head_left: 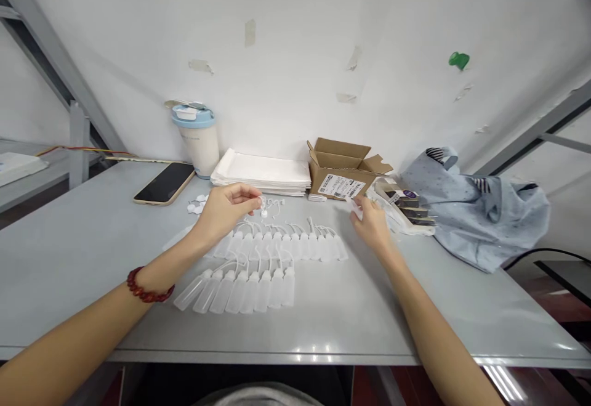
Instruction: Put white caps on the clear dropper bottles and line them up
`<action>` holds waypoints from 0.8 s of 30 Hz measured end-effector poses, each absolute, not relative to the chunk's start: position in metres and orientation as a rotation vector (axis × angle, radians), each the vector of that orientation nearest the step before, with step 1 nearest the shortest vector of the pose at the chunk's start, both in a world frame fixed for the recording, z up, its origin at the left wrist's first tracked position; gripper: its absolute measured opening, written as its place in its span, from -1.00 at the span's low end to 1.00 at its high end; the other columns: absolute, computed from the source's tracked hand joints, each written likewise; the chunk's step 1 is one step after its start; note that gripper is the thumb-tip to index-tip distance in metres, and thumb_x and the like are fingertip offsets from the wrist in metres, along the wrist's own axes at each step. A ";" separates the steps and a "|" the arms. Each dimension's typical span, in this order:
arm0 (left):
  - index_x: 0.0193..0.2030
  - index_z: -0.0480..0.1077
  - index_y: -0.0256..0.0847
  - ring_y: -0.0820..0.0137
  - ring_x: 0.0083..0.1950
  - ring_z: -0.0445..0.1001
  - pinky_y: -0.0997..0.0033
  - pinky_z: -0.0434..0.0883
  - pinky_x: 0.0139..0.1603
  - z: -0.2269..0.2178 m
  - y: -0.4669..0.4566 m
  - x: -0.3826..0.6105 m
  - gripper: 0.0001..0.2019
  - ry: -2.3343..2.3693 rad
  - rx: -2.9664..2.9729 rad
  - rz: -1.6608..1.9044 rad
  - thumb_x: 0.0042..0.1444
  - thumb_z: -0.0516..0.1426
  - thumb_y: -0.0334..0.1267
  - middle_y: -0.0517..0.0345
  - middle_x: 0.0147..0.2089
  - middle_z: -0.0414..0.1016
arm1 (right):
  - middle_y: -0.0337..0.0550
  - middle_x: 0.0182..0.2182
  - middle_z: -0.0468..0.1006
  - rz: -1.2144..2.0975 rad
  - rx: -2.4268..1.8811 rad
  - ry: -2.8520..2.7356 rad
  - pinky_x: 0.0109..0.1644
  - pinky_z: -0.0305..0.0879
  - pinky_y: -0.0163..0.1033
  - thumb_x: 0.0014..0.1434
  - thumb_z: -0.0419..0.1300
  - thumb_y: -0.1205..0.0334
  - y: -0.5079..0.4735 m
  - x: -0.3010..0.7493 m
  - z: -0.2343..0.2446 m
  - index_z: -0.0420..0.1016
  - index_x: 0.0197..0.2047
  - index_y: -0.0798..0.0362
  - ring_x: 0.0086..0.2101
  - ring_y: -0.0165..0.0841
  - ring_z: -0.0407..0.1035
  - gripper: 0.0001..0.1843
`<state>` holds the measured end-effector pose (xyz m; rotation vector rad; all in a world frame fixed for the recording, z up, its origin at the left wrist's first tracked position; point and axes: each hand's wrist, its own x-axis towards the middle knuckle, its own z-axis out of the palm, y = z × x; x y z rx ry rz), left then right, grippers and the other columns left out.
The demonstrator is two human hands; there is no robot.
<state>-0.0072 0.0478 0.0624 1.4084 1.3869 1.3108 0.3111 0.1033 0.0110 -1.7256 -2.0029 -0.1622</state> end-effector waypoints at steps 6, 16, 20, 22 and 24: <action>-0.31 0.51 -0.23 0.36 -0.29 0.51 0.40 0.47 -0.29 0.061 0.032 0.004 -0.85 1.363 1.609 1.283 -0.03 0.22 -0.23 0.13 -0.28 0.58 | -0.03 -0.18 0.51 -0.025 -1.072 -2.062 -0.12 0.35 -0.10 0.21 0.07 0.28 0.041 0.248 0.036 0.27 0.07 0.04 -0.19 -0.23 0.42 -0.66; -0.33 0.47 -0.25 0.48 -0.37 0.46 0.48 0.43 -0.30 0.056 0.018 0.019 -0.93 1.285 2.102 1.278 0.07 0.14 -0.40 0.19 -0.34 0.55 | 0.04 -0.18 0.51 -0.004 -0.639 -2.274 -0.21 0.39 -0.13 0.23 0.08 0.45 0.016 0.214 0.029 0.21 0.16 0.08 -0.23 -0.24 0.37 -0.57; -0.35 0.46 -0.28 0.49 -0.39 0.45 0.49 0.42 -0.31 0.057 0.014 0.021 -0.91 1.251 2.213 1.314 0.08 0.13 -0.45 0.18 -0.36 0.54 | 0.06 -0.17 0.51 0.005 -0.638 -2.272 -0.22 0.39 -0.12 0.22 0.07 0.46 0.015 0.213 0.029 0.21 0.18 0.08 -0.23 -0.23 0.36 -0.55; -0.34 0.46 -0.29 0.48 -0.38 0.46 0.49 0.42 -0.30 0.057 0.013 0.021 -0.91 1.219 2.255 1.327 0.09 0.12 -0.47 0.16 -0.36 0.54 | 0.05 -0.19 0.51 -0.001 -0.635 -2.270 -0.23 0.39 -0.11 0.22 0.06 0.46 0.015 0.212 0.029 0.20 0.20 0.08 -0.25 -0.23 0.36 -0.53; -0.31 0.47 -0.30 0.47 -0.36 0.46 0.48 0.42 -0.30 0.057 0.013 0.021 -0.90 1.170 2.294 1.335 0.10 0.12 -0.48 0.14 -0.35 0.55 | 0.05 -0.21 0.51 -0.016 -0.629 -2.271 -0.25 0.39 -0.11 0.22 0.07 0.47 0.015 0.212 0.029 0.17 0.22 0.10 -0.27 -0.23 0.35 -0.50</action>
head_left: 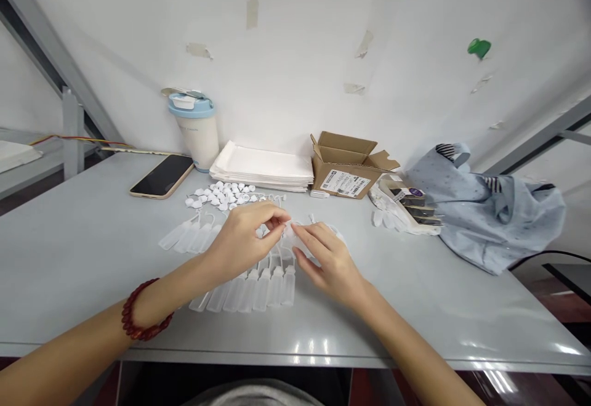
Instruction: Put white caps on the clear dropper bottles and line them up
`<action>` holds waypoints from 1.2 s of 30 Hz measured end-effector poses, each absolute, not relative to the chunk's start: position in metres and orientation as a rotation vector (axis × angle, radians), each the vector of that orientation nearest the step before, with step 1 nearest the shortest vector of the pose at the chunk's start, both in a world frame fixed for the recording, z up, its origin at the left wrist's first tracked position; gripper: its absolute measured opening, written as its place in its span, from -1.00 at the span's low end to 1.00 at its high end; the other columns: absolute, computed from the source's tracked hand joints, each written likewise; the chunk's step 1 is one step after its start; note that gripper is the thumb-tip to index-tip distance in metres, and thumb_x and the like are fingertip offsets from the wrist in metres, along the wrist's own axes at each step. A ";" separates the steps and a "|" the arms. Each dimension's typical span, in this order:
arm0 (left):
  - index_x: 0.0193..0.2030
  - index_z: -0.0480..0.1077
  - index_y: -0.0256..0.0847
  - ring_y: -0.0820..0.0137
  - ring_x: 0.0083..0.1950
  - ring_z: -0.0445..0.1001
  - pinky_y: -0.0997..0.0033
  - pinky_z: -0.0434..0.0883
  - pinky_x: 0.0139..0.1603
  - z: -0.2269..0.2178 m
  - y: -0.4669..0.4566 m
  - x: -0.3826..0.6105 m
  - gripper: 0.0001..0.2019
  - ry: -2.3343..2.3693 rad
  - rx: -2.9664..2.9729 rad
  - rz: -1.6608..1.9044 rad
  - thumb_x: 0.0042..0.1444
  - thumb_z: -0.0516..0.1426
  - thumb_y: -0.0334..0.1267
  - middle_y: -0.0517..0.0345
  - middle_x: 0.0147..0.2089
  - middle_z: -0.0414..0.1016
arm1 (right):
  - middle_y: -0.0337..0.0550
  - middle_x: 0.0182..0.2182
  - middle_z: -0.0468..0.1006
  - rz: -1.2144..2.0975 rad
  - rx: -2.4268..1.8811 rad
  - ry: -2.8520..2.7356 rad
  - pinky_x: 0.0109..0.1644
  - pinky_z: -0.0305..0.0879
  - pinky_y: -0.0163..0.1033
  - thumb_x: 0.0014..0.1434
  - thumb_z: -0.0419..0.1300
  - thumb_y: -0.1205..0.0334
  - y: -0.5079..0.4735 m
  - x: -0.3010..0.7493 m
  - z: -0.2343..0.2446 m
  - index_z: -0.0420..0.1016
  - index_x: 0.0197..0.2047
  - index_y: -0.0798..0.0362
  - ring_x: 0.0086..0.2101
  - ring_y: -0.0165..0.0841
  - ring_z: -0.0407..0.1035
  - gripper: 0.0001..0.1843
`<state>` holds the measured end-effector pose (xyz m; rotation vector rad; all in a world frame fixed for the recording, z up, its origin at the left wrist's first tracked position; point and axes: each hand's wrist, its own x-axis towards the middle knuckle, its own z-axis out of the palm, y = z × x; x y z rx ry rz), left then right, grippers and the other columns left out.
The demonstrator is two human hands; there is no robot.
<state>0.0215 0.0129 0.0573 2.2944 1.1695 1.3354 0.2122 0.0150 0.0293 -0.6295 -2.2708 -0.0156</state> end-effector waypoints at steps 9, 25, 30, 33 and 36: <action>-0.19 0.48 -0.30 0.36 -0.18 0.53 0.33 0.48 -0.12 0.056 0.009 0.023 -0.83 0.988 2.436 1.451 0.11 0.11 -0.53 0.07 -0.24 0.59 | 0.03 -0.24 0.50 0.000 -0.681 -2.238 -0.26 0.42 -0.10 0.23 0.07 0.44 0.017 0.215 0.029 0.21 0.18 0.06 -0.28 -0.22 0.37 -0.55; -0.07 0.42 -0.23 0.37 -0.04 0.54 0.36 0.52 0.04 0.047 0.008 0.023 -0.72 0.846 2.771 1.525 0.15 0.05 -0.58 0.04 -0.10 0.56 | -0.08 -0.29 0.48 0.118 -0.775 -2.171 -0.25 0.41 -0.17 0.26 0.07 0.35 0.014 0.217 0.029 0.03 0.31 -0.04 -0.29 -0.28 0.39 -0.42; -0.08 0.42 -0.24 0.37 -0.02 0.54 0.41 0.51 0.06 0.045 0.008 0.021 -0.72 0.873 2.816 1.508 0.14 0.04 -0.59 0.01 -0.03 0.55 | -0.12 -0.25 0.54 0.319 -0.834 -2.109 -0.27 0.37 -0.23 0.23 0.11 0.35 0.011 0.218 0.033 0.19 0.18 -0.04 -0.29 -0.32 0.41 -0.54; -0.10 0.41 -0.25 0.38 -0.03 0.55 0.43 0.52 0.03 0.045 0.008 0.021 -0.74 0.877 2.843 1.500 0.14 0.04 -0.58 0.01 -0.03 0.55 | -0.16 -0.26 0.58 0.483 -0.892 -2.047 -0.31 0.34 -0.26 0.19 0.15 0.34 0.010 0.217 0.036 0.25 0.11 -0.01 -0.33 -0.36 0.41 -0.59; -0.10 0.40 -0.24 0.39 -0.03 0.55 0.44 0.53 0.01 0.045 0.008 0.020 -0.74 0.868 2.865 1.483 0.14 0.06 -0.58 0.01 -0.03 0.55 | -0.17 -0.29 0.60 0.639 -0.925 -1.974 -0.31 0.32 -0.26 0.17 0.18 0.30 0.008 0.217 0.039 0.29 0.06 0.02 -0.37 -0.38 0.41 -0.63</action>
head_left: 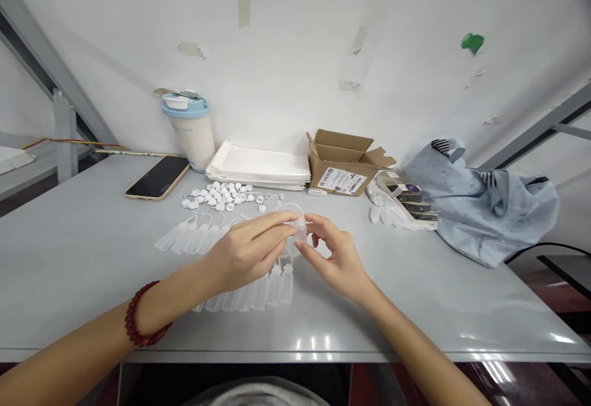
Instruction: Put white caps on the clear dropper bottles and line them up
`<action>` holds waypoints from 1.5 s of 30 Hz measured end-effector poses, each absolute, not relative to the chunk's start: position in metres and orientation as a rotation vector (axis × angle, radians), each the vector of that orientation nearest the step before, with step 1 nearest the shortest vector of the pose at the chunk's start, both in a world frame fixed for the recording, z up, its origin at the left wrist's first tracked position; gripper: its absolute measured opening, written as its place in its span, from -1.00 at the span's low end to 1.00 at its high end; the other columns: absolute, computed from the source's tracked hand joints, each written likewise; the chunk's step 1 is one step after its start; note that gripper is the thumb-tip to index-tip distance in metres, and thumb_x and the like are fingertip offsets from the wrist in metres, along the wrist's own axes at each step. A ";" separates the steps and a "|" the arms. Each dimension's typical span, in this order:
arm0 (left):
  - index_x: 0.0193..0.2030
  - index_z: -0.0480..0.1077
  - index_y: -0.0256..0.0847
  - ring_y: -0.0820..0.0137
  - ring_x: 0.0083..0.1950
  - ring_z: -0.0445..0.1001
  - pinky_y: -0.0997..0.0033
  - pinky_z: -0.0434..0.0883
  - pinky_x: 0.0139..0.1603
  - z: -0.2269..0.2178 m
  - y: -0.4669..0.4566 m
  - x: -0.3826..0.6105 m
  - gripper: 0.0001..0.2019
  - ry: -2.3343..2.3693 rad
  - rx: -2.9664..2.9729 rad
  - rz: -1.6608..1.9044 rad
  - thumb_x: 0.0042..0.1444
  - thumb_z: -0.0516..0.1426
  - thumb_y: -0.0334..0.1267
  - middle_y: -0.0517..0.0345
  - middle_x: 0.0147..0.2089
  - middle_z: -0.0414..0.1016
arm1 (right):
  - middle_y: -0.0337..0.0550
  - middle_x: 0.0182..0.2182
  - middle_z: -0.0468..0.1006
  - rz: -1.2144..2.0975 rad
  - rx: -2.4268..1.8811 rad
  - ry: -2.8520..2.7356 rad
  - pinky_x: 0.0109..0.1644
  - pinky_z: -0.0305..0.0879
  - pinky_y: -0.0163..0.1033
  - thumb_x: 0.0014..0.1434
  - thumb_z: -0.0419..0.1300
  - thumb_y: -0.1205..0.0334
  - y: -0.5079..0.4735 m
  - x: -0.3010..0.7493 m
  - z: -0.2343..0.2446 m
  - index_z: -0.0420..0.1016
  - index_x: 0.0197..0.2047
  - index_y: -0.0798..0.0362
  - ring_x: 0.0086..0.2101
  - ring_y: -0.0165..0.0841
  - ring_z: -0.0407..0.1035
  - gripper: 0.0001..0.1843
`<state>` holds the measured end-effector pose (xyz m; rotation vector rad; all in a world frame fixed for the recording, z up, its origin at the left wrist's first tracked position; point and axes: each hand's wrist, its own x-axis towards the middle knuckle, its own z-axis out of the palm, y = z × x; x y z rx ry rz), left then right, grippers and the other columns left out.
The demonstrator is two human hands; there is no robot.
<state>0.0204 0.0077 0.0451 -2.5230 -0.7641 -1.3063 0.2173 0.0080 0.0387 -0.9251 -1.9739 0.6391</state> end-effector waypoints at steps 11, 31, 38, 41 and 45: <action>0.08 0.29 -0.33 0.18 0.14 0.41 0.21 0.44 0.14 0.047 0.006 0.020 -0.65 -0.770 -2.786 -1.149 0.17 0.18 -0.29 -0.21 0.11 0.40 | -0.21 -0.39 0.48 1.421 -0.927 -1.549 -0.36 0.41 -0.29 0.02 0.34 0.17 0.012 0.218 0.048 0.43 -0.15 0.08 -0.38 -0.41 0.40 -0.66; -0.04 0.35 -0.28 0.17 -0.01 0.37 0.22 0.39 -0.04 0.036 -0.007 0.030 -0.67 -0.756 -3.174 -0.686 0.08 0.26 -0.23 -0.07 -0.08 0.48 | -0.16 -0.45 0.57 1.917 -1.226 -2.041 -0.44 0.35 -0.36 0.06 0.28 0.00 0.021 0.250 0.058 0.56 -0.28 0.17 -0.55 -0.44 0.48 -0.64; -0.10 0.36 -0.31 0.16 -0.05 0.37 0.22 0.38 -0.09 0.034 -0.009 0.034 -0.71 -0.788 -3.131 -0.628 0.08 0.25 -0.22 -0.07 -0.10 0.47 | -0.18 -0.47 0.56 1.915 -1.241 -2.058 -0.42 0.36 -0.34 0.06 0.27 0.06 0.021 0.248 0.055 0.55 -0.31 0.17 -0.54 -0.43 0.49 -0.70; -0.12 0.37 -0.32 0.16 -0.07 0.37 0.22 0.38 -0.11 0.034 -0.011 0.036 -0.70 -0.807 -3.132 -0.580 0.07 0.26 -0.20 -0.07 -0.11 0.47 | -0.21 -0.53 0.54 1.906 -1.252 -2.076 -0.43 0.36 -0.34 0.07 0.26 0.10 0.021 0.247 0.054 0.53 -0.35 0.17 -0.55 -0.41 0.49 -0.74; -0.13 0.37 -0.34 0.14 -0.10 0.37 0.20 0.37 -0.12 0.031 -0.011 0.037 -0.67 -0.799 -3.117 -0.531 0.06 0.27 -0.17 -0.07 -0.16 0.46 | -0.24 -0.58 0.51 1.893 -1.270 -2.079 -0.42 0.37 -0.35 0.08 0.23 0.21 0.020 0.245 0.051 0.52 -0.34 0.17 -0.54 -0.42 0.48 -0.83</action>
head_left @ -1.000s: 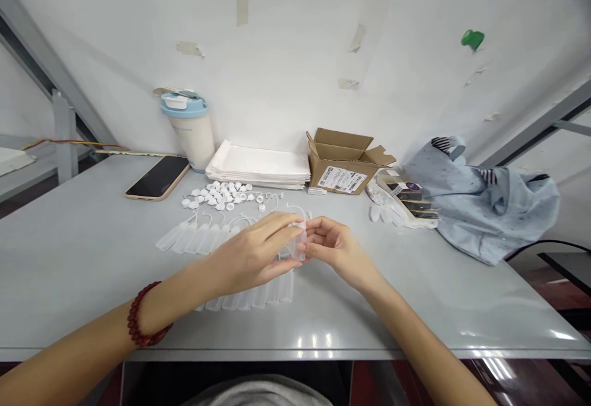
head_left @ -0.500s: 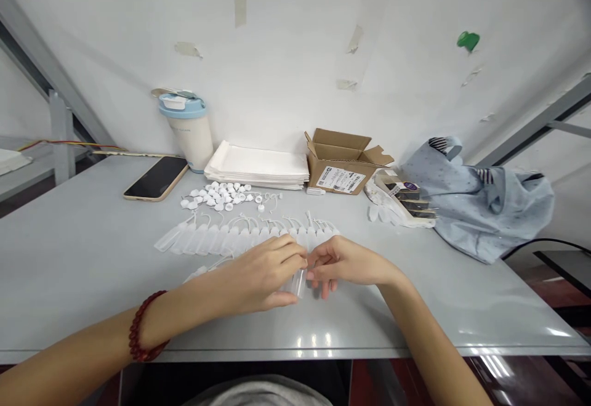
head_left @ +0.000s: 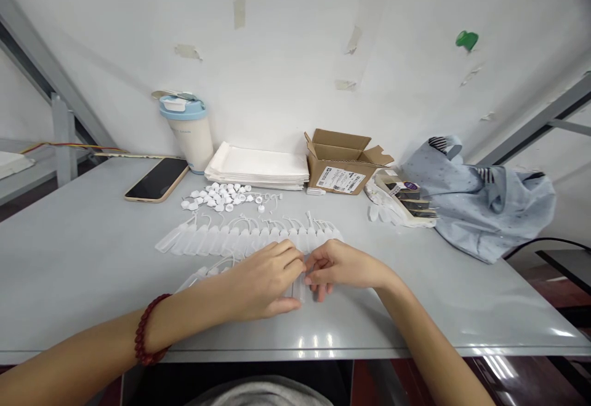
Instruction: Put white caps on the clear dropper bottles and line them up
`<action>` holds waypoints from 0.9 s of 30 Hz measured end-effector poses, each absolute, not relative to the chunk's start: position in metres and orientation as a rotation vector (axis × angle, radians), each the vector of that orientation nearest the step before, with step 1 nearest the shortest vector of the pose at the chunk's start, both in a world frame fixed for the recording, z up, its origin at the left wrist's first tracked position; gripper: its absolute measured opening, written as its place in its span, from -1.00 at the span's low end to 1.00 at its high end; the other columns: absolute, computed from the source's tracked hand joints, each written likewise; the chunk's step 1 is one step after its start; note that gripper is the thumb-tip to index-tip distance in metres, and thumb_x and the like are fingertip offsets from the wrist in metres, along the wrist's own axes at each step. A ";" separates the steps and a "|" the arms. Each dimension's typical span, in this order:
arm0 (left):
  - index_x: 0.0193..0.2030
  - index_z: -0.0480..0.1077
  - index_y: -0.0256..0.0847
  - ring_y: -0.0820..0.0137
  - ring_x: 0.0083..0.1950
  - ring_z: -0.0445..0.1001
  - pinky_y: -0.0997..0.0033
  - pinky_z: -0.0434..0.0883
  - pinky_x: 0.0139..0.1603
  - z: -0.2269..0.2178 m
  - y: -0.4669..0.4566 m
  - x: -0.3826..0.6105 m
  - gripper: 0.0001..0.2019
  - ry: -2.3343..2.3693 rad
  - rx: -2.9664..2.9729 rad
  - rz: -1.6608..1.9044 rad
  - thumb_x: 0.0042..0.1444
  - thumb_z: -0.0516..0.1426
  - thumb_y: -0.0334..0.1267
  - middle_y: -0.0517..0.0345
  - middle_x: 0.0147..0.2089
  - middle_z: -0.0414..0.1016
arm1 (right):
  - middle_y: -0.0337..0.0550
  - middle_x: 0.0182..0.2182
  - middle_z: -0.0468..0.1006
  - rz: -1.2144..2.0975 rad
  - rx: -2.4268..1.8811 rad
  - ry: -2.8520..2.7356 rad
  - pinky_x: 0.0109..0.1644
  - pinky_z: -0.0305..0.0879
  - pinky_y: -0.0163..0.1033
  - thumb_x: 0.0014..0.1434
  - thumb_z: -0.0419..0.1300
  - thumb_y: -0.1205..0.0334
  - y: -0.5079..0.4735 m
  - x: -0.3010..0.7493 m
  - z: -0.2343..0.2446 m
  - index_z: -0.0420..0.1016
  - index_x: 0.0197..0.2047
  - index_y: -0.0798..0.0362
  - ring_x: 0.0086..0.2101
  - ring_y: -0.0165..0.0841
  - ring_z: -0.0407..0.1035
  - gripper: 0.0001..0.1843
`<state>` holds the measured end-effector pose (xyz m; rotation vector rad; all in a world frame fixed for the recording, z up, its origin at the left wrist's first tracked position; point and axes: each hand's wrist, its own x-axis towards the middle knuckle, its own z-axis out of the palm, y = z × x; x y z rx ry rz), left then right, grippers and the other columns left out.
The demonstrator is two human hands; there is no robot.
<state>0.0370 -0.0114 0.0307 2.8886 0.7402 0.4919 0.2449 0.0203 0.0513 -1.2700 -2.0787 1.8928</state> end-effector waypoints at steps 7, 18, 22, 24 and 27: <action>-0.17 0.37 -0.36 0.15 -0.13 0.35 0.20 0.36 -0.14 0.028 -0.011 0.037 -0.68 0.770 2.947 0.460 0.04 0.27 -0.17 -0.06 -0.19 0.43 | -0.22 -0.53 0.51 1.884 -1.309 -2.049 -0.45 0.36 -0.37 0.07 0.23 0.22 0.019 0.243 0.051 0.49 -0.36 0.18 -0.54 -0.42 0.49 -0.84; -0.19 0.37 -0.35 0.16 -0.15 0.36 0.20 0.36 -0.15 0.033 -0.012 0.038 -0.69 0.808 2.988 0.432 0.08 0.24 -0.13 -0.05 -0.21 0.44 | -0.21 -0.52 0.50 1.912 -1.305 -2.068 -0.48 0.33 -0.39 0.09 0.23 0.18 0.020 0.244 0.053 0.50 -0.27 0.20 -0.56 -0.42 0.49 -0.77; -0.16 0.37 -0.34 0.19 -0.14 0.37 0.21 0.37 -0.14 0.041 -0.008 0.035 -0.71 0.809 2.901 0.549 0.18 0.15 -0.11 -0.05 -0.19 0.46 | -0.19 -0.51 0.52 1.904 -1.316 -2.057 -0.48 0.34 -0.37 0.08 0.25 0.15 0.021 0.244 0.052 0.51 -0.26 0.20 -0.55 -0.40 0.50 -0.73; -0.16 0.37 -0.31 0.23 -0.14 0.36 0.24 0.37 -0.14 0.044 0.000 0.030 -0.79 0.878 2.815 0.651 0.26 0.06 -0.18 -0.03 -0.20 0.46 | -0.17 -0.50 0.54 1.894 -1.328 -2.054 -0.48 0.35 -0.37 0.08 0.26 0.11 0.022 0.246 0.053 0.52 -0.24 0.21 -0.54 -0.38 0.51 -0.70; -0.20 0.37 -0.30 0.24 -0.12 0.35 0.22 0.36 -0.10 0.044 0.021 0.015 -0.78 1.051 2.748 0.766 0.30 -0.08 -0.33 -0.03 -0.21 0.46 | -0.12 -0.46 0.58 1.881 -1.331 -2.055 -0.48 0.36 -0.36 0.06 0.29 0.07 0.024 0.257 0.059 0.51 -0.13 0.22 -0.52 -0.36 0.53 -0.60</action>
